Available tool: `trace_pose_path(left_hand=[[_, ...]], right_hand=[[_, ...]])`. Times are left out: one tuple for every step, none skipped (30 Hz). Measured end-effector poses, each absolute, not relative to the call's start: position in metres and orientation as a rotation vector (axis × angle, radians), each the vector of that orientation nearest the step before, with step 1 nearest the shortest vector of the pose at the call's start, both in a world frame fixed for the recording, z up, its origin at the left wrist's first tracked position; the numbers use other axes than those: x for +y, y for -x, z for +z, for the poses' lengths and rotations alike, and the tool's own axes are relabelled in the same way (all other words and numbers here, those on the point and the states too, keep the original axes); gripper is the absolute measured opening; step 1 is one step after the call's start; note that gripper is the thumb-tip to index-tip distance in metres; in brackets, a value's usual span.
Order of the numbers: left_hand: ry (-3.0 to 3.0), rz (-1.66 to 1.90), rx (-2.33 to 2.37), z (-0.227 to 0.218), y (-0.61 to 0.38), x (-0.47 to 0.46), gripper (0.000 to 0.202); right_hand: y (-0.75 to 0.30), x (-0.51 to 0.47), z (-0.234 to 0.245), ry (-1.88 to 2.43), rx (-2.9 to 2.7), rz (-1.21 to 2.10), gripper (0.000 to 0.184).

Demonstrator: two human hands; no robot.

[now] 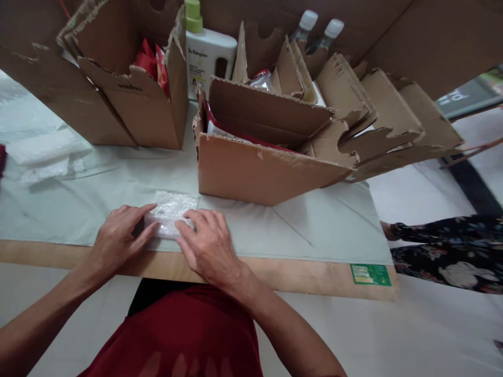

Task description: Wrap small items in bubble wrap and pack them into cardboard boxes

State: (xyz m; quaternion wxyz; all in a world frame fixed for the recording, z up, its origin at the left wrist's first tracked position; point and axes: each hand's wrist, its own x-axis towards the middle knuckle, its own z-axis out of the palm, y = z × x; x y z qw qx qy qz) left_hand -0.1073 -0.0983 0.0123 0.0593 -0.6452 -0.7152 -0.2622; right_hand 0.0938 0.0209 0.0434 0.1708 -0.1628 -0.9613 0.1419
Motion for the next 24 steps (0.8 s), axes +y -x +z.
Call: trace_pose_path(left_hand=[[1.913, -0.792, -2.188, 0.01, 0.108, -0.096, 0.03], [1.863, -0.826, -2.219, 0.01, 0.107, -0.096, 0.032], [1.797, -0.899, -2.261, 0.012, 0.105, -0.099, 0.033], [1.718, -1.003, -2.315, 0.015, 0.102, -0.105, 0.034], [1.622, -1.131, -2.383, 0.019, 0.098, -0.112, 0.035], [1.51, -1.281, -2.469, 0.023, 0.093, -0.121, 0.036], [1.387, -1.454, -2.572, 0.027, 0.086, -0.129, 0.036], [1.255, -1.648, -2.68, 0.03, 0.079, -0.136, 0.036], [1.115, -1.86, -2.774, 0.031, 0.071, -0.141, 0.039], [0.981, -2.076, -2.839, 0.031, 0.063, -0.143, 0.042], [0.87, -2.278, -2.874, 0.029, 0.055, -0.142, 0.046], [0.787, -2.447, -2.886, 0.027, 0.048, -0.14, 0.05], [0.727, -2.574, -2.886, 0.025, 0.043, -0.136, 0.053], [0.694, -2.655, -2.887, 0.022, 0.039, -0.132, 0.055], [0.699, -2.686, -2.897, 0.02, 0.036, -0.128, 0.056], [0.743, -2.659, -2.906, 0.019, 0.035, -0.125, 0.056], [0.834, -2.576, -2.909, 0.018, 0.034, -0.123, 0.054], [0.972, -2.445, -2.903, 0.018, 0.033, -0.122, 0.052], [1.148, -2.29, -2.877, 0.018, 0.032, -0.123, 0.051], [1.332, -2.132, -2.836, 0.018, 0.03, -0.123, 0.051], [1.505, -1.983, -2.788, 0.017, 0.027, -0.124, 0.054], [1.665, -1.849, -2.737, 0.017, 0.023, -0.124, 0.058], [1.805, -1.732, -2.679, 0.016, 0.018, -0.124, 0.062], [1.929, -1.634, -2.612, 0.015, 0.014, -0.123, 0.065]], right_hand=[[-0.091, 0.021, 0.043, 0.417, -2.78, 0.373, 0.025], [-0.088, 0.022, 0.041, 0.375, -2.83, 0.356, 0.027], [-0.085, 0.023, 0.04, 0.35, -2.867, 0.357, 0.026], [-0.081, 0.026, 0.038, 0.353, -2.876, 0.386, 0.024], [-0.078, 0.028, 0.036, 0.384, -2.849, 0.445, 0.022], [-0.075, 0.031, 0.034, 0.437, -2.787, 0.535, 0.02], [-0.074, 0.032, 0.034, 0.502, -2.701, 0.645, 0.02], [-0.073, 0.031, 0.033, 0.57, -2.598, 0.764, 0.019], [-0.074, 0.029, 0.034, 0.634, -2.493, 0.882, 0.02], [-0.076, 0.025, 0.035, 0.685, -2.393, 0.997, 0.019], [-0.079, 0.02, 0.036, 0.721, -2.309, 1.11, 0.019], [-0.082, 0.013, 0.038, 0.741, -2.242, 1.217, 0.018], [-0.087, 0.007, 0.04, 0.747, -2.198, 1.306, 0.018], [-0.092, 0.001, 0.042, 0.741, -2.181, 1.364, 0.017], [-0.098, -0.002, 0.044, 0.732, -2.183, 1.38, 0.017], [-0.104, -0.004, 0.047, 0.731, -2.197, 1.365, 0.016], [-0.111, -0.004, 0.05, 0.744, -2.214, 1.336, 0.019], [-0.118, -0.001, 0.055, 0.761, -2.227, 1.32, 0.026], [-0.125, 0.002, 0.06, 0.769, -2.234, 1.331, 0.039], [-0.131, 0.007, 0.065, 0.764, -2.241, 1.367, 0.056], [-0.137, 0.011, 0.07, 0.736, -2.253, 1.415, 0.07], [-0.142, 0.015, 0.074, 0.688, -2.274, 1.452, 0.075], [-0.146, 0.019, 0.077, 0.634, -2.302, 1.464, 0.07], [-0.149, 0.022, 0.079, 0.594, -2.338, 1.452, 0.057]])
